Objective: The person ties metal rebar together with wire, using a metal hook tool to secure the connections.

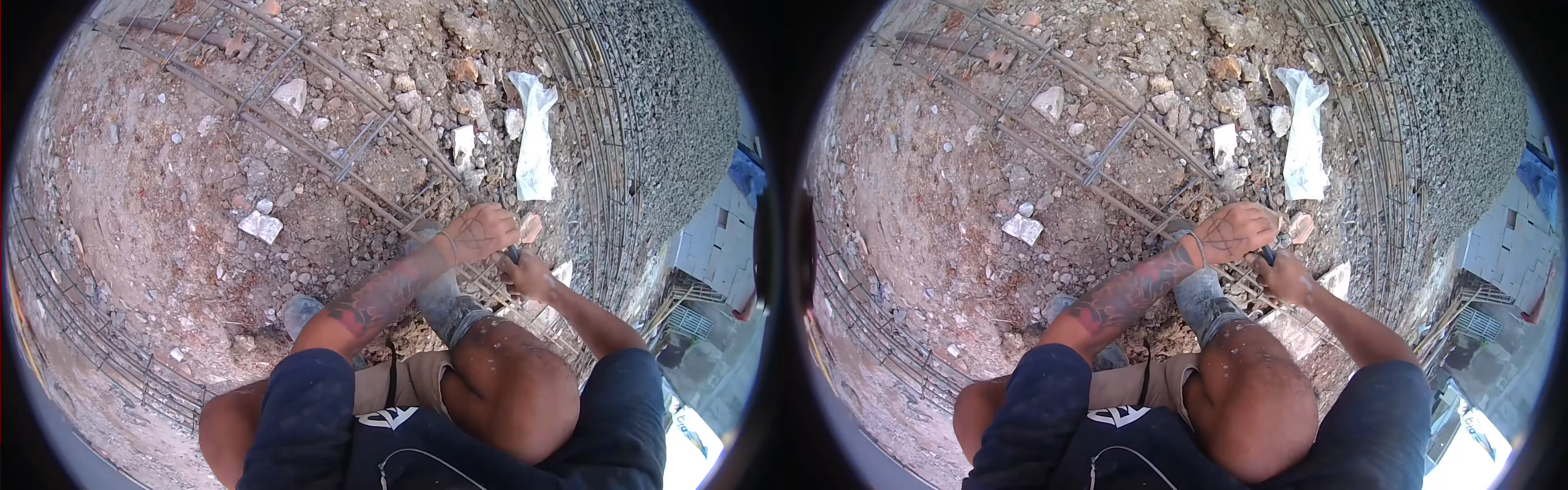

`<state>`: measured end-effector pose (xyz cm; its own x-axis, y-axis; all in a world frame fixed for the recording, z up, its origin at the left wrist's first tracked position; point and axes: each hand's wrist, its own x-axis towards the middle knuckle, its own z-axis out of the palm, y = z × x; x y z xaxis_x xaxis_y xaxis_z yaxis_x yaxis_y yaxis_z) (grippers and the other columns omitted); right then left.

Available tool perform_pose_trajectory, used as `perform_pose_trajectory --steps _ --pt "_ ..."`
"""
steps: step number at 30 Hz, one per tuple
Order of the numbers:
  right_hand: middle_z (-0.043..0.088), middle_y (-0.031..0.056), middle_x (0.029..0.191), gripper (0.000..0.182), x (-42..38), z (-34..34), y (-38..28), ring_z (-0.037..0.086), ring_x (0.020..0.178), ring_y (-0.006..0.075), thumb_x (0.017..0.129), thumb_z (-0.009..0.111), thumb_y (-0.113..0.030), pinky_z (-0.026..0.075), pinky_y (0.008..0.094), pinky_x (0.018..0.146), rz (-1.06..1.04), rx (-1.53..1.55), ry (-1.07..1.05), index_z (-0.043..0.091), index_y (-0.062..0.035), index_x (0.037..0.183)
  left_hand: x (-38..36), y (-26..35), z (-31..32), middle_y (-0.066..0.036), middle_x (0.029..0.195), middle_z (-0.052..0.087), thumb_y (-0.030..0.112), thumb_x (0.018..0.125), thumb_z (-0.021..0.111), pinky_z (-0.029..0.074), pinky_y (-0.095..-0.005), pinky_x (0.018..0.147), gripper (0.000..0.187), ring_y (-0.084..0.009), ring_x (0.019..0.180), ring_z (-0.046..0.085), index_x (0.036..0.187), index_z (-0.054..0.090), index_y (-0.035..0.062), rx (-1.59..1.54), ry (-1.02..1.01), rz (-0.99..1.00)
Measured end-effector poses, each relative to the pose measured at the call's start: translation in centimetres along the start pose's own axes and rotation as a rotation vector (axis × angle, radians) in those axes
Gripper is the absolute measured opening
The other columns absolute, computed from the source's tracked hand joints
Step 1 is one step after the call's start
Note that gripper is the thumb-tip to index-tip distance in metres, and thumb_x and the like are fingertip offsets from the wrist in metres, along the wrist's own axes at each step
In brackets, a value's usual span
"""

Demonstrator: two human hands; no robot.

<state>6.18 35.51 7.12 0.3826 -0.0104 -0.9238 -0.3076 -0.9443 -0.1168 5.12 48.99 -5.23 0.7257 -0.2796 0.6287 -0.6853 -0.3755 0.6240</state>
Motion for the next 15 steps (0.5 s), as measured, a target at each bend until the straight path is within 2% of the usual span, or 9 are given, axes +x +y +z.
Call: perform_pose_trajectory --steps 1,2,3,4,5,6,9,12,15 --pt "0.055 0.0106 0.057 0.041 -0.4 1.3 0.0 0.052 0.044 0.0206 0.096 0.050 -0.033 0.045 0.0365 0.047 -0.039 -0.034 0.099 0.055 0.0024 0.074 0.5 0.6 -1.2 -0.005 0.083 0.065 0.017 0.077 0.057 0.051 -0.0323 0.070 0.013 -0.0211 0.085 0.064 0.081 0.063 0.0074 0.082 -0.259 -0.045" --pt "0.057 0.0146 0.059 0.039 -0.7 2.7 -0.1 0.054 0.046 0.0253 0.094 0.052 -0.029 0.046 0.0393 0.050 -0.076 -0.070 0.196 0.057 0.0048 0.076 0.8 0.9 -1.6 -0.005 0.083 0.065 0.017 0.077 0.057 0.051 -0.0323 0.070 0.013 -0.0211 0.085 0.064 0.081 0.063 0.0074 0.070 -0.268 -0.039" --pt "0.057 0.0146 0.059 0.039 -0.8 3.9 0.3 0.054 0.046 0.0253 0.094 0.052 -0.029 0.046 0.0393 0.050 -0.066 -0.058 0.195 0.057 0.0048 0.076 1.1 1.3 -2.1 -0.004 0.081 0.065 0.017 0.076 0.057 0.051 -0.0318 0.066 0.011 -0.0210 0.082 0.064 0.078 0.064 0.0090 0.158 -0.393 -0.025" --pt "0.059 0.0190 0.063 0.035 -0.5 5.1 1.1 0.056 0.051 0.0313 0.093 0.053 -0.026 0.046 0.0413 0.053 -0.154 -0.087 0.282 0.058 0.0056 0.079 1.3 1.8 -2.1 -0.004 0.080 0.065 0.017 0.076 0.058 0.050 -0.0313 0.062 0.009 -0.0210 0.078 0.064 0.076 0.065 0.0106 0.248 -0.516 -0.004" --pt "0.061 0.0235 0.067 0.031 0.2 5.7 1.5 0.058 0.056 0.0373 0.091 0.053 -0.023 0.046 0.0434 0.056 -0.255 -0.126 0.377 0.060 0.0064 0.083 0.4 2.5 -1.3 -0.005 0.081 0.065 0.016 0.075 0.058 0.049 -0.0314 0.072 0.008 -0.0203 0.081 0.063 0.072 0.064 0.0122 0.253 -0.462 -0.088" --pt "0.061 0.0272 0.073 0.027 0.5 6.7 2.0 0.059 0.067 0.0443 0.089 0.054 -0.020 0.047 0.0462 0.061 -0.308 -0.148 0.449 0.060 0.0055 0.085 -0.1 2.3 -0.5 -0.005 0.081 0.065 0.016 0.075 0.058 0.049 -0.0314 0.072 0.008 -0.0203 0.081 0.063 0.072 0.064 0.0122 0.268 -0.456 -0.076" --pt "0.061 0.0290 0.075 0.027 2.4 8.4 3.4 0.061 0.072 0.0445 0.088 0.055 -0.020 0.047 0.0481 0.064 -0.389 -0.129 0.477 0.060 0.0067 0.084 -2.4 3.5 -0.9 -0.004 0.080 0.062 0.014 0.076 0.056 0.041 -0.0330 0.089 0.007 -0.0194 0.088 0.058 0.075 0.062 0.0105 0.343 -0.297 0.025" --pt "0.060 0.0296 0.074 0.027 3.6 10.3 4.6 0.060 0.072 0.0460 0.087 0.056 -0.018 0.047 0.0495 0.066 -0.417 -0.027 0.550 0.060 0.0078 0.082 -2.6 3.9 -2.0 -0.004 0.079 0.061 0.014 0.076 0.056 0.042 -0.0328 0.087 0.007 -0.0195 0.086 0.058 0.076 0.061 0.0100 0.343 -0.345 0.028" --pt "0.060 0.0298 0.074 0.027 4.4 11.7 4.7 0.059 0.070 0.0483 0.087 0.055 -0.017 0.049 0.0503 0.065 -0.447 -0.148 0.679 0.061 0.0072 0.078 -2.8 3.9 -2.8 -0.003 0.076 0.060 0.014 0.075 0.056 0.043 -0.0320 0.086 0.005 -0.0190 0.085 0.057 0.075 0.060 0.0105 0.348 -0.365 0.078"
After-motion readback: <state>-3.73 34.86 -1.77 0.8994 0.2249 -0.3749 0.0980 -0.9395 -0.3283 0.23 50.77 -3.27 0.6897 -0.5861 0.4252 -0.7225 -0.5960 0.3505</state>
